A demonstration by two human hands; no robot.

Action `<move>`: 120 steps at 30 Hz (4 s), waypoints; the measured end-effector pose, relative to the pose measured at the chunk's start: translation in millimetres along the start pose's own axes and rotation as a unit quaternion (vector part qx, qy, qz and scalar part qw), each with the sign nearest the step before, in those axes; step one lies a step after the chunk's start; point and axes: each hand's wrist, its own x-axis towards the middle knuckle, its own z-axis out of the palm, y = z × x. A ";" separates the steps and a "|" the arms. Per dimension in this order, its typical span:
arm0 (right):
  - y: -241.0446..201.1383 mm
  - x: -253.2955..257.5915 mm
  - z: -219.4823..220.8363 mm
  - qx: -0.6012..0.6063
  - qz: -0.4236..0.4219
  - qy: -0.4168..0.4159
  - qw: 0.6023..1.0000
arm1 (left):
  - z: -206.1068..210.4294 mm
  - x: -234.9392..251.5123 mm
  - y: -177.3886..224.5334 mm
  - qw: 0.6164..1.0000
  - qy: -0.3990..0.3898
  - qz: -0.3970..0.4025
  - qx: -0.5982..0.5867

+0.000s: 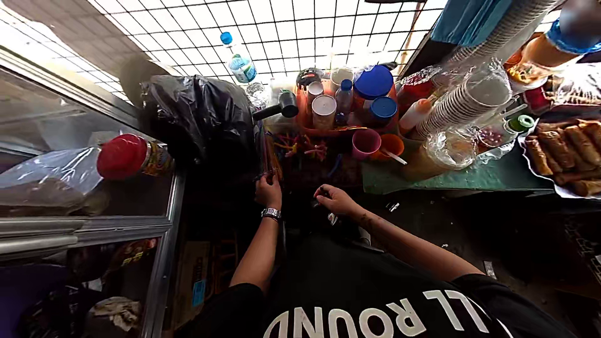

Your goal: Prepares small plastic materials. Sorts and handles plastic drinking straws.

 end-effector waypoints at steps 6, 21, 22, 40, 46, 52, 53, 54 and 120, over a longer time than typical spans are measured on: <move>-31.1 46.1 25.7 -0.035 0.039 -0.058 0.997 | -0.8 9.0 5.5 0.997 -0.044 -0.002 0.062; -35.1 139.1 84.4 0.024 0.103 -0.018 0.994 | -33.6 14.3 -36.1 0.965 -0.184 -0.015 -0.187; -35.1 140.1 86.7 0.025 0.101 -0.011 0.995 | -37.0 13.6 -38.5 0.960 -0.196 -0.022 -0.196; -31.5 138.9 85.2 0.043 0.144 0.013 0.989 | -45.2 14.7 -30.1 0.907 -0.277 -0.129 -0.289; -15.7 108.6 81.3 -0.093 0.162 -0.216 0.958 | -32.3 20.6 -17.5 0.912 -0.238 -0.152 -0.299; -13.9 100.6 81.3 0.050 0.162 -0.165 0.972 | -21.6 19.4 -14.5 0.914 -0.234 -0.146 -0.298; -14.6 100.1 82.2 0.078 0.160 -0.153 0.972 | -21.2 18.9 -13.4 0.909 -0.237 -0.151 -0.309; -14.3 98.5 83.8 0.108 0.160 -0.145 0.970 | -20.4 18.0 -11.5 0.903 -0.237 -0.156 -0.322; 307.4 -165.1 37.6 0.075 0.463 0.177 0.865 | -18.3 -131.1 146.5 0.762 -0.514 0.212 -0.333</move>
